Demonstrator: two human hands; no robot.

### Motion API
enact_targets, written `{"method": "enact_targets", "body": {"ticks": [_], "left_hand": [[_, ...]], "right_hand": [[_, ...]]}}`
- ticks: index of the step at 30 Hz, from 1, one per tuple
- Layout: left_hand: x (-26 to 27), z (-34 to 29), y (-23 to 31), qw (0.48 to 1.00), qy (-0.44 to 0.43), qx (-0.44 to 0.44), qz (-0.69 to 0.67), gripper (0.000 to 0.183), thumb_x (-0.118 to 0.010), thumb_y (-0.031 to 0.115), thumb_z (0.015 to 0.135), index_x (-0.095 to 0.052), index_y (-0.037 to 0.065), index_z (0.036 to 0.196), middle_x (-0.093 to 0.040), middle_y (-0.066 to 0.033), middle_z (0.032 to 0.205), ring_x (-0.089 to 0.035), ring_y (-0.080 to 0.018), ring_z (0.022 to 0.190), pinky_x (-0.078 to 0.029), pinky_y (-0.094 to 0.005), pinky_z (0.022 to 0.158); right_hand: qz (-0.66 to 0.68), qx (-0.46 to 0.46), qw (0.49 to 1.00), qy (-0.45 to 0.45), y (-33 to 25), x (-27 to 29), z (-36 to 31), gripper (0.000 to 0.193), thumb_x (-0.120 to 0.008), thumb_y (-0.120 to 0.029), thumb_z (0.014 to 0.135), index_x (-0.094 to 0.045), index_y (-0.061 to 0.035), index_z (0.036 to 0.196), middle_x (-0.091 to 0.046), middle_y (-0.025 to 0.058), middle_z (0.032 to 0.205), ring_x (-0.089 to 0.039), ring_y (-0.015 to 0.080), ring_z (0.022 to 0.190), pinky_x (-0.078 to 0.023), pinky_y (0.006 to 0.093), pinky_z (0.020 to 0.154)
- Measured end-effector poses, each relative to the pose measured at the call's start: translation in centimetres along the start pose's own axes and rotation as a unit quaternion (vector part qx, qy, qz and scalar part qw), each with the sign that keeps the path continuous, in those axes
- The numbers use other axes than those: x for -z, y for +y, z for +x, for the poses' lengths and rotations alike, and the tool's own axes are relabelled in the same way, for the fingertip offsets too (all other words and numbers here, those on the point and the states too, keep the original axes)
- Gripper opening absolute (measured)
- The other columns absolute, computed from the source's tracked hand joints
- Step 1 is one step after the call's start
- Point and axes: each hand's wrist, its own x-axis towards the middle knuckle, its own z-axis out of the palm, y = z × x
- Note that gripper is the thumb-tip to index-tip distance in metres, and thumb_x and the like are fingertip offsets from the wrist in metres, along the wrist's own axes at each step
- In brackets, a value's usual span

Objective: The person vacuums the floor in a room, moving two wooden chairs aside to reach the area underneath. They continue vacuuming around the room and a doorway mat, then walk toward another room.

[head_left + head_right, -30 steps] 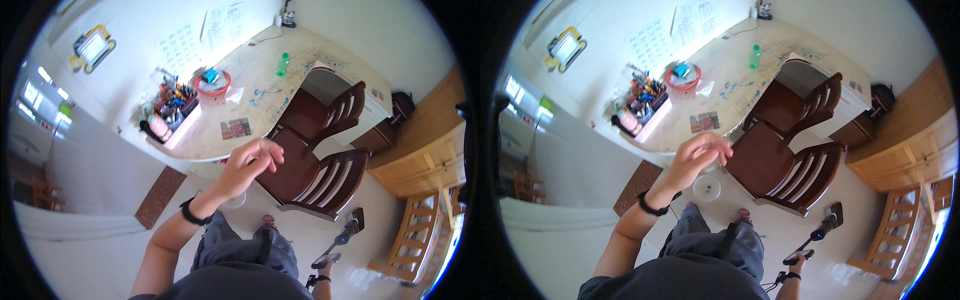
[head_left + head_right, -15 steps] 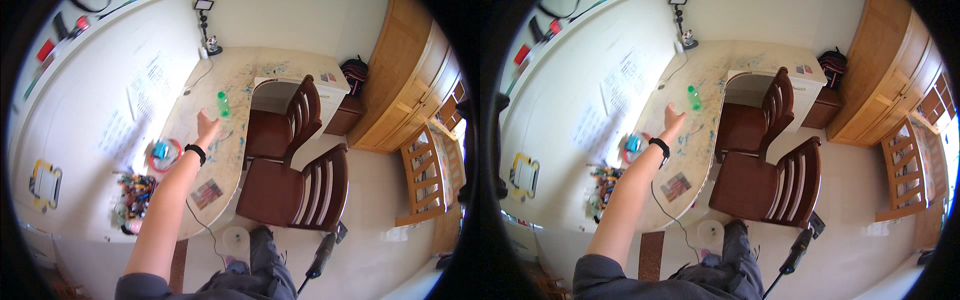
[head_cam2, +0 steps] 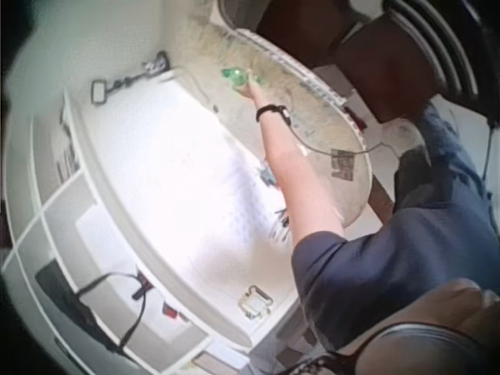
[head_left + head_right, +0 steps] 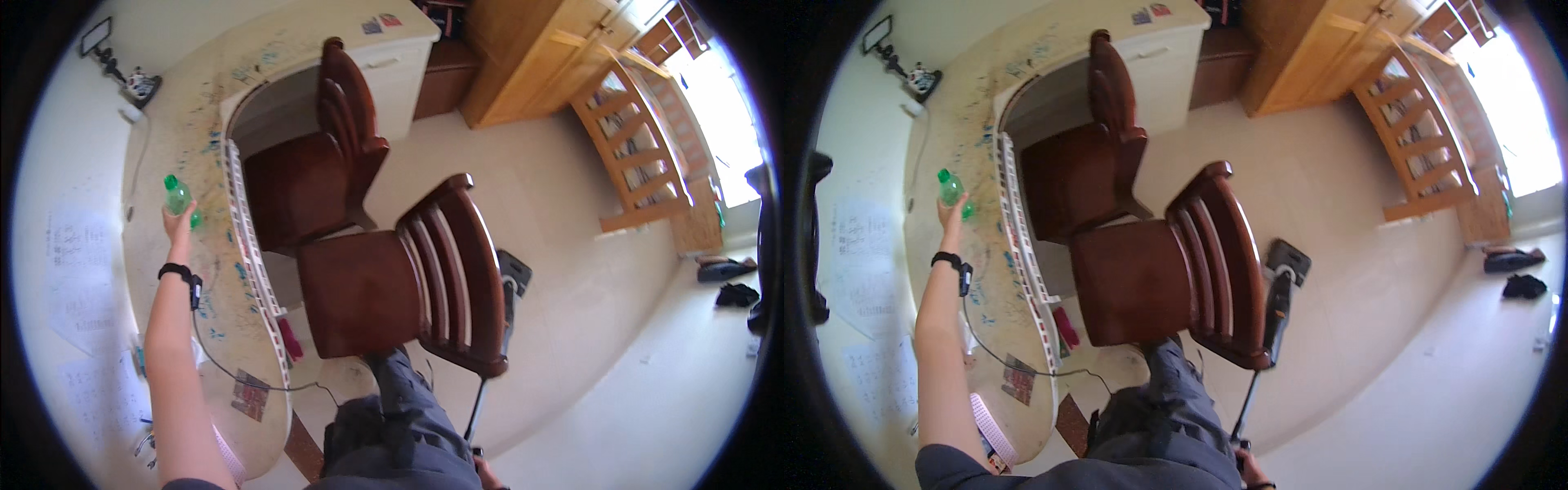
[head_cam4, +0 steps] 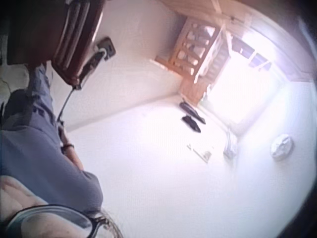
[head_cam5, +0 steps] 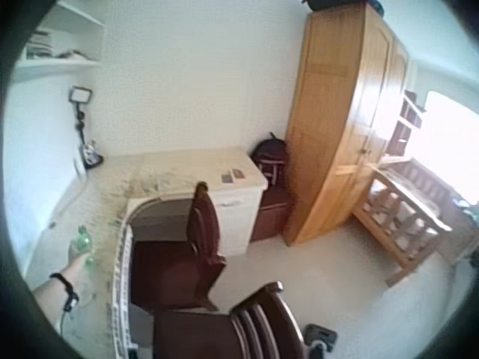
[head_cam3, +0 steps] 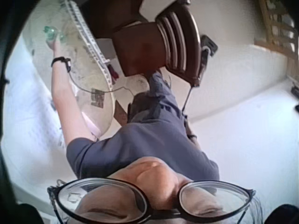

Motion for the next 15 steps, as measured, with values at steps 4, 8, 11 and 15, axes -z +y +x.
{"method": "enact_targets", "body": {"ticks": [4,8,11,15], "left_hand": [[0.5,-9.8,6.7,0.966,-0.133,0.04,-0.216,0.046,-0.076,0.019,0.072,-0.053,0.006,0.11,-0.061,-0.0047,0.1,-0.058,-0.0143,0.088,-0.047,-0.0299,0.077],[7.6,-24.7,11.8,0.894,-0.283,0.063,-0.343,0.044,-0.074,0.017,0.068,-0.054,0.007,0.106,-0.06,-0.0045,0.095,-0.058,-0.0144,0.088,-0.048,-0.0298,0.079],[15.0,-35.3,14.2,0.852,-0.358,0.064,-0.375,0.049,-0.071,0.015,0.066,-0.05,0.007,0.109,-0.059,-0.0065,0.096,-0.058,-0.0165,0.089,-0.048,-0.032,0.08],[27.9,-45.7,10.3,0.853,-0.454,0.017,-0.257,0.054,-0.073,0.01,0.065,-0.044,0.007,0.111,-0.06,-0.0063,0.098,-0.056,-0.0144,0.09,-0.046,-0.0292,0.082]], "right_hand": [[0.094,0.075,0.992,-0.03,-1.2,-1.0,3.0,0.023,-0.055,-0.029,0.083,-0.053,-0.0072,0.076,-0.053,0.0077,0.059,-0.053,0.0222,0.057,-0.046,0.0366,0.061],[0.116,0.237,0.963,-0.051,-6.6,-1.9,6.7,0.021,-0.051,-0.028,0.087,-0.052,-0.009,0.078,-0.049,0.0042,0.059,-0.05,0.0185,0.056,-0.046,0.0336,0.061],[0.134,0.284,0.949,-0.016,-10.3,-2.0,8.1,0.017,-0.051,-0.025,0.086,-0.051,-0.01,0.078,-0.046,0.0034,0.057,-0.048,0.0174,0.053,-0.047,0.0332,0.054],[0.124,0.292,0.947,-0.056,-10.3,-1.8,7.4,0.012,-0.057,-0.019,0.082,-0.049,-0.0116,0.076,-0.043,0.0004,0.056,-0.042,0.0141,0.047,-0.042,0.0289,0.048]]}}
